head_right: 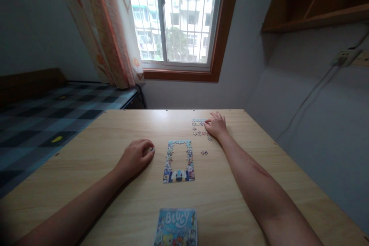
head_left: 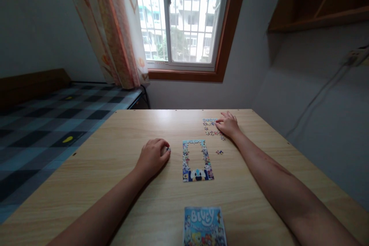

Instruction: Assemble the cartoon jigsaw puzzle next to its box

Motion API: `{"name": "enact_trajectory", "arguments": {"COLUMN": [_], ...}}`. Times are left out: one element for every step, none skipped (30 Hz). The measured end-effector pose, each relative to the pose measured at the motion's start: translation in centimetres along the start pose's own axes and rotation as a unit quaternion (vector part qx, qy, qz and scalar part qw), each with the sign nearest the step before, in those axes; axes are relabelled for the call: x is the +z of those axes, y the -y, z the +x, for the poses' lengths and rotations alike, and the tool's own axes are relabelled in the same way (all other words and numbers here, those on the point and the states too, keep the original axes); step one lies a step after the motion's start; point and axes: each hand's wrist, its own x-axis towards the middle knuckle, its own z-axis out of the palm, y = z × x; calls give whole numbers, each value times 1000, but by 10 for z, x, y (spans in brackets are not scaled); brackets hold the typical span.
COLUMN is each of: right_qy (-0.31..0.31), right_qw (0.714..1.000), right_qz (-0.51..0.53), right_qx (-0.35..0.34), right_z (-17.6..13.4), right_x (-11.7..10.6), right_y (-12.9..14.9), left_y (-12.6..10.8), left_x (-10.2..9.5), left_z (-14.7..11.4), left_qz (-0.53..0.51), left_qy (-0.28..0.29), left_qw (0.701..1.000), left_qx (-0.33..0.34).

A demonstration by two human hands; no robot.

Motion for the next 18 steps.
{"name": "enact_trajectory", "arguments": {"right_qy": [2, 4, 5, 8, 10, 11, 13, 13, 13, 13, 13, 13, 13, 13, 13, 12, 10, 4], "right_qw": [1000, 1000, 1000, 1000, 1000, 1000, 1000, 1000, 1000, 1000, 1000, 1000, 1000, 999, 999, 999, 999, 998], "right_qz": [-3, -4, -5, -5, -5, -6, -7, -9, -9, -9, -7, -4, 0, 5, 10, 15, 22, 34], "right_qx": [0, 2, 5, 8, 11, 13, 14, 15, 17, 18, 20, 23, 26, 29, 33, 36, 39, 43], "right_z": [0, 0, 0, 0, 0, 0, 0, 0, 0, 0, 0, 0, 0, 1, 1, 2, 2, 3], "right_x": [0, -1, -1, 0, 0, 0, 1, 1, 1, 2, 2, 3, 3, 3, 4, 4, 5, 5], "right_y": [1, 1, 2, 2, 2, 2, 2, 1, 1, 1, 1, 1, 1, 1, 1, 1, 0, 0], "left_y": [0, 0, 0, 0, 0, 0, -1, -1, -2, -2, -2, -2, -2, -2, -2, -2, -2, -2], "left_x": [0, 0, 0, 0, -1, -1, -1, -1, -1, -1, -1, -1, -1, -1, -1, -1, -1, -1], "left_z": [0, 0, 0, 0, 0, -1, -1, -1, -1, -1, -1, 0, 0, 0, 0, 0, -1, -1], "left_qz": [0, 0, 1, 2, 2, 2, 2, 1, 1, 2, 2, 2, 3, 3, 3, 3, 2, 2], "left_qy": [-1, -1, -2, -2, -1, 1, 3, 4, 4, 4, 2, 0, -1, -1, -1, 1, 2, 3], "left_qw": [1000, 1000, 1000, 1000, 1000, 1000, 1000, 1000, 1000, 1000, 1000, 1000, 1000, 1000, 1000, 1000, 1000, 1000], "left_qx": [1, 1, 1, 1, 1, 1, 1, 0, -2, -3, -4, -6, -6, -7, -8, -10, -10, -10]}}
